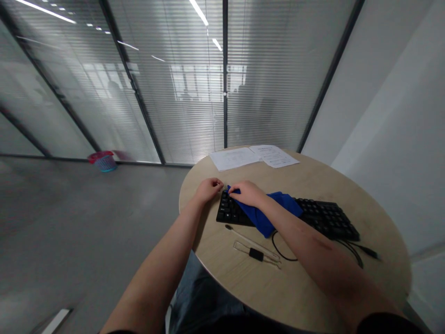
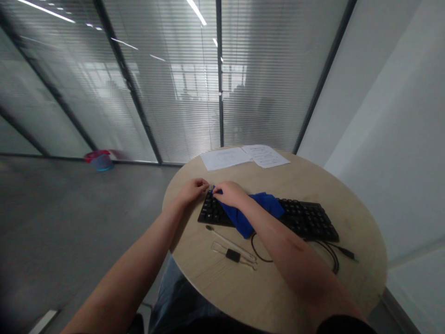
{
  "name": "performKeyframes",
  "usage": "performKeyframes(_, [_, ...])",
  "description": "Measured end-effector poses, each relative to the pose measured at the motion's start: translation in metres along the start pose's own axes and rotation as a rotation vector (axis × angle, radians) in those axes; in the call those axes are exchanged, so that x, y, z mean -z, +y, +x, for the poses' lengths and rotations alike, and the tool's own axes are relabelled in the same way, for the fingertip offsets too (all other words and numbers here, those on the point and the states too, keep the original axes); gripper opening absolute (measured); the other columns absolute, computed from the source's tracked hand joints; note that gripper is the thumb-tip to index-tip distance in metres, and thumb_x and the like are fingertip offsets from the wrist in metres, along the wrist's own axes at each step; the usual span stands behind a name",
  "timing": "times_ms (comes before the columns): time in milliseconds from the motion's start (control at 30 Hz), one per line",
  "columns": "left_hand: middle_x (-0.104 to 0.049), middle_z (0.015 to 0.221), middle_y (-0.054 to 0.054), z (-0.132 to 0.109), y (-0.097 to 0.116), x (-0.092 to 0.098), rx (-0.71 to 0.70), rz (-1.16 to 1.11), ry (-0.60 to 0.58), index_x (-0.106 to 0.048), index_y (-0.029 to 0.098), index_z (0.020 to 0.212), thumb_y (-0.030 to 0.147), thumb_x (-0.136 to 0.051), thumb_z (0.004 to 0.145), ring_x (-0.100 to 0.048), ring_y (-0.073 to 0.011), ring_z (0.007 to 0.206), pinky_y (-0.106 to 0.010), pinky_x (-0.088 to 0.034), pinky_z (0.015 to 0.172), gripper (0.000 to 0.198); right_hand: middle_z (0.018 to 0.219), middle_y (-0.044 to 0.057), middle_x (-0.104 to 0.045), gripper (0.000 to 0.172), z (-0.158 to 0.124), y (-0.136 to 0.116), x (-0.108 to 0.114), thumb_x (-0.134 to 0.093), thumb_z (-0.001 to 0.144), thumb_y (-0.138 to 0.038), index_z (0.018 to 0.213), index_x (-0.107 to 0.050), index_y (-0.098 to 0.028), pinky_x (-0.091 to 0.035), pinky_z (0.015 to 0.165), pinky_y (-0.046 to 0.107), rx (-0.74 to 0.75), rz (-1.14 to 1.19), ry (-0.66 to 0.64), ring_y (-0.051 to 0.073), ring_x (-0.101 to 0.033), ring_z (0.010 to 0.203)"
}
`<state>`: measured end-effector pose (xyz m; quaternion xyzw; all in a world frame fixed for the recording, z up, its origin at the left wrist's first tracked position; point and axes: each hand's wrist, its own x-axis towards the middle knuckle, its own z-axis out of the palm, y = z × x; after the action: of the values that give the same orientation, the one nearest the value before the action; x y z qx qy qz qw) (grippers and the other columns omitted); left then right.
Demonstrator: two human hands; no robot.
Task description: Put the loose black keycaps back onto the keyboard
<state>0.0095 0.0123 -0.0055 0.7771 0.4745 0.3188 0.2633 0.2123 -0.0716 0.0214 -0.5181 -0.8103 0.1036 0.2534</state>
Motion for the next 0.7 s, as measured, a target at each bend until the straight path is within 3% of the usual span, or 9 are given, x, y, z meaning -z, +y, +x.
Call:
performKeyframes(133, [-0.076,0.079,-0.003,-0.003,0.001,0.003,-0.058,0.024,-0.102,-0.079,0.019,0.087,0.033,-0.062,0.078,-0.065,-0.0194,0.074,-0.028,-0.047,0.072,0.023,0.106,0.002,-0.080,0.018,0.001,-0.003,0.000,-0.066,0.092,-0.021,0.100,-0.081,-0.027,-0.052,0.097,0.034,0.004,0.006,0.087,0.023,-0.073,0.103])
performKeyframes(300, [-0.075,0.076,-0.003,-0.003,0.000,0.006,-0.083,0.031,-0.113,-0.079,0.018,0.084,0.026,-0.062,0.072,-0.065,-0.0209,0.074,-0.029,-0.047,0.071,0.022,0.108,0.003,-0.079,0.019,0.009,-0.015,-0.002,-0.063,0.095,-0.020,0.104,-0.080,-0.025,-0.050,0.100,0.033,0.053,0.017,0.218,0.021,-0.070,0.106])
performKeyframes(500, [-0.076,0.082,-0.003,-0.010,-0.003,0.008,-0.109,-0.006,-0.079,-0.077,0.016,0.086,0.019,-0.062,0.066,-0.066,-0.0221,0.080,-0.030,-0.050,0.076,0.025,0.111,0.004,-0.077,0.025,0.009,-0.018,-0.009,-0.060,0.095,-0.017,0.113,-0.075,-0.027,-0.048,0.100,0.035,0.058,-0.149,0.030,0.023,-0.068,0.107])
performKeyframes(700, [-0.077,0.097,-0.005,-0.019,-0.008,0.003,-0.136,-0.124,-0.075,-0.074,0.015,0.107,0.018,-0.061,0.070,-0.069,-0.0201,0.086,-0.030,-0.053,0.081,0.039,0.116,0.006,-0.076,0.030,0.001,-0.021,-0.004,-0.054,0.097,-0.019,0.119,-0.072,-0.028,-0.046,0.102,0.036,0.025,-0.252,0.010,0.024,-0.068,0.110])
